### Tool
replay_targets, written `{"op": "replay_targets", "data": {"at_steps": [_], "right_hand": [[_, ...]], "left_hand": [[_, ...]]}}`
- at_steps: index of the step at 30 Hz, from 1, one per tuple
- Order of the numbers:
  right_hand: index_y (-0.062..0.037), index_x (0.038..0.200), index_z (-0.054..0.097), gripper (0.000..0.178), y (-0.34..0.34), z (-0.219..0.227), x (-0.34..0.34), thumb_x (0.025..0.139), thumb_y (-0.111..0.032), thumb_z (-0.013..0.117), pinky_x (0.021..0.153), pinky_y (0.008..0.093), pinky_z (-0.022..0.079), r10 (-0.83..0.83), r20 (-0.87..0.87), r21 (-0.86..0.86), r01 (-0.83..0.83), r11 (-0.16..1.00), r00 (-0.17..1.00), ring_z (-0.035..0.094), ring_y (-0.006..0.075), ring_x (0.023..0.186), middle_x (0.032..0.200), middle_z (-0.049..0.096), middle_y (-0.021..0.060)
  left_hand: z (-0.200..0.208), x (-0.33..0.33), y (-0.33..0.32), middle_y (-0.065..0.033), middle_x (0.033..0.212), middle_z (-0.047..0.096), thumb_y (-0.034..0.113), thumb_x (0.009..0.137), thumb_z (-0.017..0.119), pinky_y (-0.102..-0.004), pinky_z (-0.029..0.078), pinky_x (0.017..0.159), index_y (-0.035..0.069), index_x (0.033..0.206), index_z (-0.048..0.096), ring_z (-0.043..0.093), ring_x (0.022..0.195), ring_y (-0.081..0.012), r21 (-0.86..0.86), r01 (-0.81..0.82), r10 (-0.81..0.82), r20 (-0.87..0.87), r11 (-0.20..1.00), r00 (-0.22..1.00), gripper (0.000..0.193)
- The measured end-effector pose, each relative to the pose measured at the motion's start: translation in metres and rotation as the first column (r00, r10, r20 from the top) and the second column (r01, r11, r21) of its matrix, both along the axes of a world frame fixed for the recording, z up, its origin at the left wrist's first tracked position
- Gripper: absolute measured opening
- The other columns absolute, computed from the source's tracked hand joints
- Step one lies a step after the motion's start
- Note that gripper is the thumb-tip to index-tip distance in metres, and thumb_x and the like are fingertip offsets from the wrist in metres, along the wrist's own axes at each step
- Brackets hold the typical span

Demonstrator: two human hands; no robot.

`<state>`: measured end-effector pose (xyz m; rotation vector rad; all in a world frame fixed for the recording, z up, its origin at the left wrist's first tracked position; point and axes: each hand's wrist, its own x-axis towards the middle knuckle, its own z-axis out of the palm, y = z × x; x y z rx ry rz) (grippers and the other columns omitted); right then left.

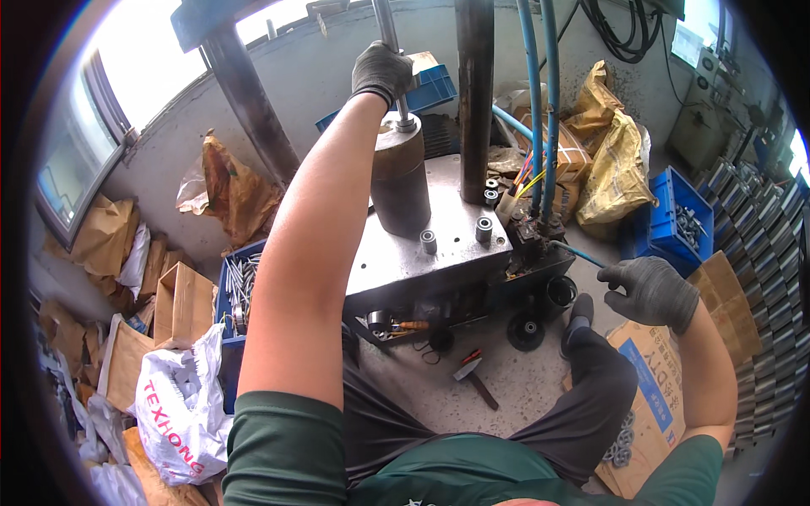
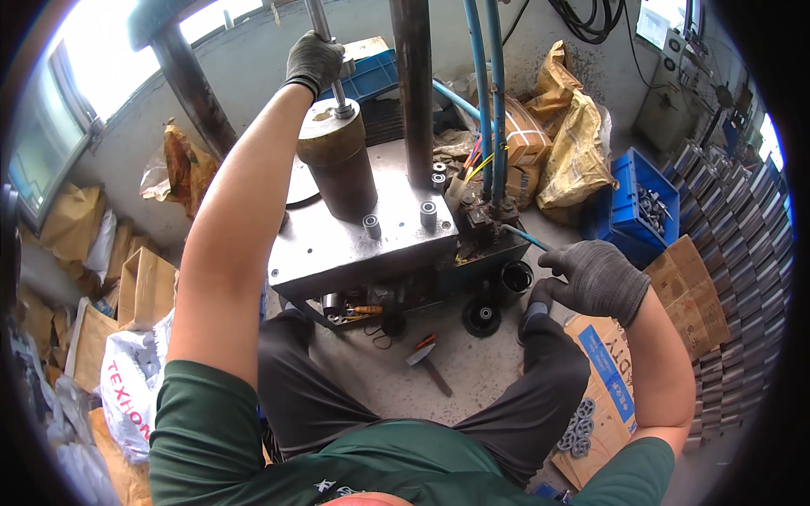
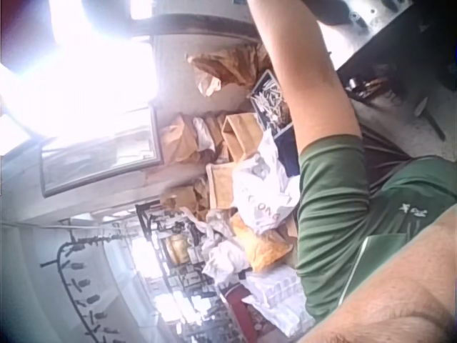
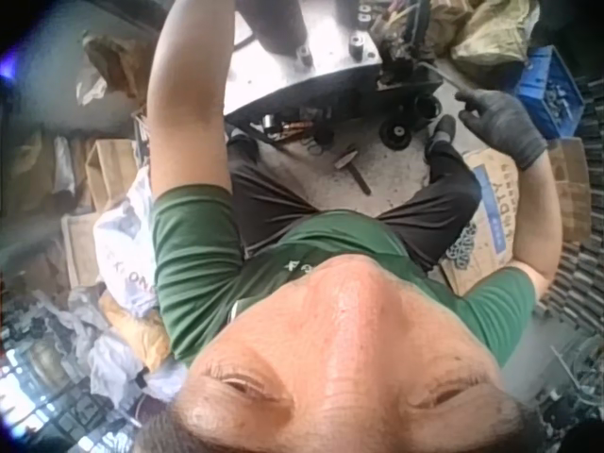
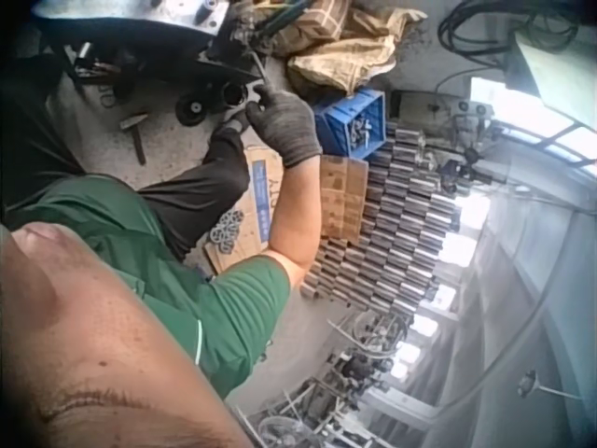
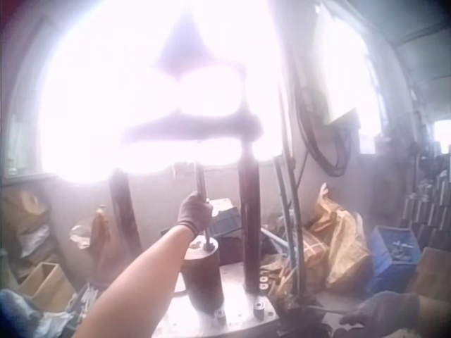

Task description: The person assembles metal shafts by fitting bearings and plates onto metal rods, pressing them into position using a hydraulic press machine, and stacking the completed assemblies.

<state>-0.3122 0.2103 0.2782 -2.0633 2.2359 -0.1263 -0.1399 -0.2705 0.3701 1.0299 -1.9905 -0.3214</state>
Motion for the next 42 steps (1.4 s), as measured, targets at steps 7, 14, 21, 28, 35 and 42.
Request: {"op": "replay_targets", "data": {"at_steps": [7,14,21,28,35,42], "right_hand": [[-0.0060,0.111,0.073,0.036,0.008,-0.009,-0.006,0.085,-0.030,0.075,0.078,0.0440,0.058,-0.008,0.011,-0.090,0.009,0.996,1.000,0.073,0.0343,0.088,0.091,0.075,0.0156],[-0.0070,0.108,0.074,0.030,0.021,-0.019,-0.001,0.083,-0.023,0.072,0.074,0.0468,0.057,-0.043,-0.005,-0.138,0.042,0.990,0.999,0.072,0.0371,0.082,0.086,0.073,0.0175],[-0.0095,0.102,0.076,0.028,0.039,-0.033,0.010,0.076,-0.012,0.067,0.069,0.0488,0.055,-0.084,0.073,-0.193,0.097,0.976,0.994,0.069,0.0397,0.075,0.079,0.069,0.0199],[-0.0088,0.103,0.076,0.029,0.054,-0.047,0.014,0.075,-0.014,0.068,0.072,0.0488,0.055,-0.136,0.104,-0.182,0.153,0.971,0.985,0.069,0.0397,0.078,0.083,0.070,0.0189],[-0.0094,0.103,0.076,0.027,0.052,-0.045,0.017,0.078,-0.015,0.066,0.078,0.0487,0.056,-0.163,0.185,-0.207,0.201,0.958,0.969,0.070,0.0388,0.086,0.089,0.072,0.0189],[-0.0072,0.086,0.071,0.018,0.067,-0.062,0.007,0.083,-0.022,0.061,0.079,0.0490,0.054,-0.046,0.010,0.174,0.043,0.984,0.999,0.069,0.0384,0.085,0.085,0.069,0.0172]], "left_hand": [[0.002,0.000,0.006,-0.0224,0.103,0.076,0.026,0.090,0.067,-0.0424,0.059,0.093,0.003,0.113,0.073,0.075,0.102,-0.0355,-0.012,-0.076,0.076,0.077,0.997,0.994,0.033],[-0.001,0.002,0.017,-0.0226,0.101,0.076,0.025,0.088,0.066,-0.0429,0.058,0.093,0.004,0.110,0.074,0.075,0.101,-0.0363,-0.006,-0.061,0.061,-0.056,0.998,0.997,0.032],[-0.003,0.003,0.002,-0.0215,0.097,0.077,0.029,0.088,0.068,-0.0422,0.059,0.089,0.004,0.107,0.075,0.075,0.095,-0.0354,-0.015,-0.038,0.037,-0.038,0.999,0.999,0.033],[0.002,-0.002,0.012,-0.0223,0.104,0.076,0.024,0.089,0.067,-0.0424,0.058,0.094,0.004,0.111,0.075,0.074,0.103,-0.0356,0.005,-0.021,0.021,0.015,1.000,1.000,0.031],[0.002,0.004,0.005,-0.0217,0.105,0.076,0.026,0.089,0.067,-0.0425,0.058,0.095,0.004,0.112,0.074,0.074,0.104,-0.0351,0.054,-0.001,0.000,0.018,0.999,1.000,0.032],[0.002,-0.001,0.007,-0.0224,0.107,0.076,0.027,0.089,0.068,-0.0422,0.057,0.096,0.004,0.114,0.073,0.074,0.105,-0.0350,0.020,-0.024,0.024,0.012,1.000,1.000,0.034]]}}
